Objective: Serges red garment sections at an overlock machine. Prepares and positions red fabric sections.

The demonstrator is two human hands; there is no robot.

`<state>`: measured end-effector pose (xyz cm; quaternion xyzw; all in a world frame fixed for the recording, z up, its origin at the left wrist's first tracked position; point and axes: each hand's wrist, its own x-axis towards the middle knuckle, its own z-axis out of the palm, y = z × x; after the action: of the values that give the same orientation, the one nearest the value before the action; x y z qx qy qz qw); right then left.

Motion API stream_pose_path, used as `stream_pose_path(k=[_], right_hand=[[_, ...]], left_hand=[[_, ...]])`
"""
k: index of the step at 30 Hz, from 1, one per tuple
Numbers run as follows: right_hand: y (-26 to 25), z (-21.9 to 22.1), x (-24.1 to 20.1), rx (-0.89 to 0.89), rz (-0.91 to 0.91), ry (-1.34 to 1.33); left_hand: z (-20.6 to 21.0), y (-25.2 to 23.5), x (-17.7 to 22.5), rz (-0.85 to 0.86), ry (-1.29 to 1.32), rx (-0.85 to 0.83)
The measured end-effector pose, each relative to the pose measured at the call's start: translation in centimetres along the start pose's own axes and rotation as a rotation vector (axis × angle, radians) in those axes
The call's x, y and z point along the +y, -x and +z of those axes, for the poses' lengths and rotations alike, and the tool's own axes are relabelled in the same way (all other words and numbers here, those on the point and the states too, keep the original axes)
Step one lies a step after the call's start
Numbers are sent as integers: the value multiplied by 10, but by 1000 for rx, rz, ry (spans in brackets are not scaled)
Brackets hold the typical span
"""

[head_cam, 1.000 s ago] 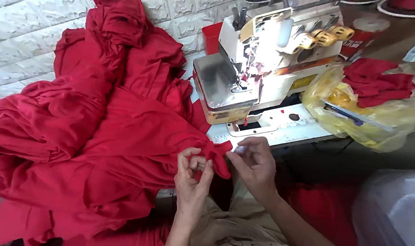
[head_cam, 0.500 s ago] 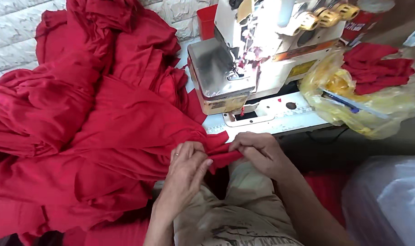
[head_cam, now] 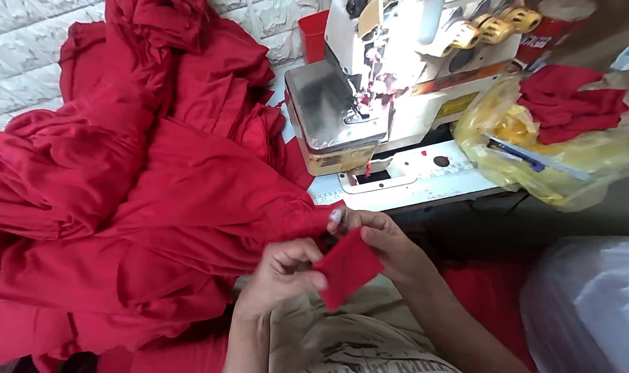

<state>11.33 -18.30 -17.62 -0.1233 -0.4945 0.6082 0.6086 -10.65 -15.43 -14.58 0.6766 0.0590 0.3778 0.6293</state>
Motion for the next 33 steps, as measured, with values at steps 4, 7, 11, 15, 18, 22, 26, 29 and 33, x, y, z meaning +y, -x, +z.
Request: stream_pose_path(k=[4, 7, 11, 15, 18, 22, 26, 29, 33], right_hand=[[7, 3, 9, -50, 19, 291], [16, 11, 16, 18, 137, 359], [12, 14, 11, 253, -25, 515], [0, -2, -16, 269, -353, 731], [-11, -1, -34, 27, -375, 1076], [-19, 3, -38, -14, -409, 1248], [-19, 1, -54, 96, -259, 971], [-16, -2, -55, 45, -215, 950], [-13, 6, -46, 27, -222, 1029]], left_hand=[[4, 4, -5, 28, 44, -114], [10, 5, -4, 49, 428, 46], [17, -1, -7, -54, 808, 139], [11, -5, -12, -142, 761, 232], [11, -9, -11, -217, 689, 229], [14, -19, -2, -263, 363, 146], [17, -24, 12, -199, 77, 207], [28, -27, 20, -259, -184, 389], [43, -34, 9, -281, -707, 549]])
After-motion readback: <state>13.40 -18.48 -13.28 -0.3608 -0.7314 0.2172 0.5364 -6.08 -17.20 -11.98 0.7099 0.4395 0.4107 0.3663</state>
